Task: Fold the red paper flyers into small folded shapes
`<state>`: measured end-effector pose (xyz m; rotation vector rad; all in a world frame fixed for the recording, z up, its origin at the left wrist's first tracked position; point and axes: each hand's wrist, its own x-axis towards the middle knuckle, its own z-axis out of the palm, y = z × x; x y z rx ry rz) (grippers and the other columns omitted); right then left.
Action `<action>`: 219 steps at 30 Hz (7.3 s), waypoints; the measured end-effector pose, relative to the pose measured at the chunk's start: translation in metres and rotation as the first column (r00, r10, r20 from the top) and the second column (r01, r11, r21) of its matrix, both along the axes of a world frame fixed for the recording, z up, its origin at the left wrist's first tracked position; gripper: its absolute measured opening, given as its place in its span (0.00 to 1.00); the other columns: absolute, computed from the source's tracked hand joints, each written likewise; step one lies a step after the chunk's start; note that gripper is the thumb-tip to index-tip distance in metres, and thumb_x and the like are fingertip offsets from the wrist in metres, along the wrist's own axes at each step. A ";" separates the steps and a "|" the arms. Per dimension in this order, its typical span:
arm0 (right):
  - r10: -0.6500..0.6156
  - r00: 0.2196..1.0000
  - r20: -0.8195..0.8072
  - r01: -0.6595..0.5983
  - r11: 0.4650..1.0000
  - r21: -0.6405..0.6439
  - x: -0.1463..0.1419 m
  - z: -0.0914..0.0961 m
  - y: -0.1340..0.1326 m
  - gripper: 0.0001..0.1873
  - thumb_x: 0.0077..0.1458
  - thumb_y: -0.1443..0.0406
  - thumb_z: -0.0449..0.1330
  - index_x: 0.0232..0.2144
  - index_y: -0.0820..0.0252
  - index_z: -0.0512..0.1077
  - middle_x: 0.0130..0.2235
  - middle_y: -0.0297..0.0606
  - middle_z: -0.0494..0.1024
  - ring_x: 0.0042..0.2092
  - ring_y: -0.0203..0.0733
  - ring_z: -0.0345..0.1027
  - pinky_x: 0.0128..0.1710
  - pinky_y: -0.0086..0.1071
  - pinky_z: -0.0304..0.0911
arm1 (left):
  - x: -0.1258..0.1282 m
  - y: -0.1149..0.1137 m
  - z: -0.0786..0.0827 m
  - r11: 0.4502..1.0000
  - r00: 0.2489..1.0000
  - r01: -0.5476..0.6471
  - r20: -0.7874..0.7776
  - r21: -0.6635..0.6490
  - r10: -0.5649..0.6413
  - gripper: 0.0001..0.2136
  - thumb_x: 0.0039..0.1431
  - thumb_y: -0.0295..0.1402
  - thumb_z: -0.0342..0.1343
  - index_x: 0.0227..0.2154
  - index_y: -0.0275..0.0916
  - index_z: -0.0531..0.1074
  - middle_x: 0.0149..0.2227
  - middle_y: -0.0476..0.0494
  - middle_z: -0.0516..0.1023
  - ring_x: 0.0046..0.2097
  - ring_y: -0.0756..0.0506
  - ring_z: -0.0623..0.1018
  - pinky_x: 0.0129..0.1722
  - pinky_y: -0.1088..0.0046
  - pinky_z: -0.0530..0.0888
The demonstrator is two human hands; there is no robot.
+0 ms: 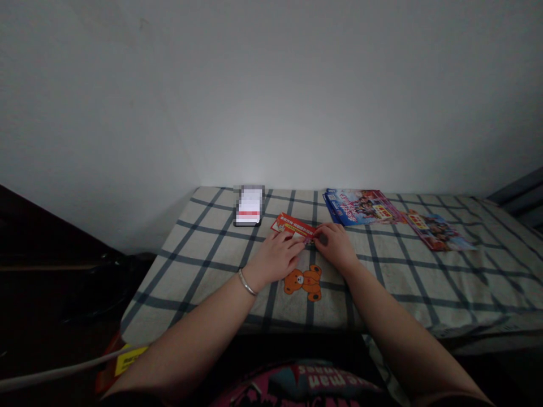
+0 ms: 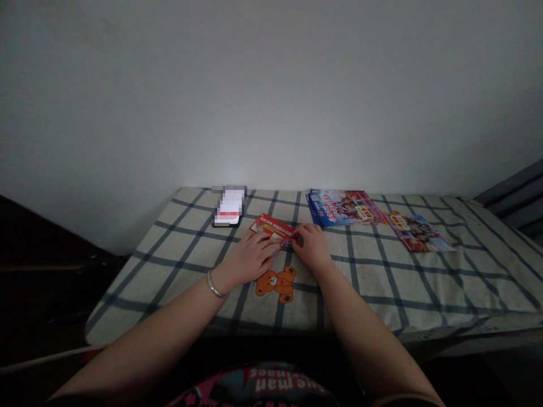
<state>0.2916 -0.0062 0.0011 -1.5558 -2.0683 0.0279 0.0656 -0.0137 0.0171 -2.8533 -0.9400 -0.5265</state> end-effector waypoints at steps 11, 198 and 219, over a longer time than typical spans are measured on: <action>-0.074 0.994 0.082 0.077 0.997 -0.026 -0.010 -0.004 0.000 0.20 0.54 0.58 0.59 0.50 0.56 0.71 0.58 0.46 0.68 0.59 0.54 0.60 0.58 0.49 0.56 | 0.005 0.000 0.000 0.999 1.000 -0.009 0.014 -0.033 0.010 0.18 0.62 0.36 0.53 0.54 0.41 0.68 0.56 0.44 0.72 0.54 0.38 0.68 0.51 0.55 0.66; 0.295 0.954 -0.047 -0.294 0.956 0.010 0.002 0.009 -0.012 0.10 0.50 0.72 0.57 0.33 0.53 0.74 0.42 0.36 0.81 0.47 0.46 0.71 0.57 0.49 0.61 | -0.006 -0.002 0.003 0.985 0.985 -0.169 0.036 -0.045 0.171 0.17 0.63 0.41 0.53 0.53 0.46 0.69 0.57 0.46 0.71 0.59 0.37 0.65 0.63 0.47 0.53; 0.078 0.997 -0.023 -0.080 0.995 -0.065 -0.002 0.013 -0.014 0.07 0.55 0.66 0.56 0.37 0.56 0.72 0.35 0.38 0.77 0.39 0.45 0.70 0.39 0.37 0.64 | -0.006 0.002 0.007 0.957 0.951 -0.281 0.116 -0.071 0.287 0.07 0.64 0.34 0.53 0.37 0.37 0.74 0.37 0.42 0.77 0.44 0.41 0.72 0.46 0.60 0.69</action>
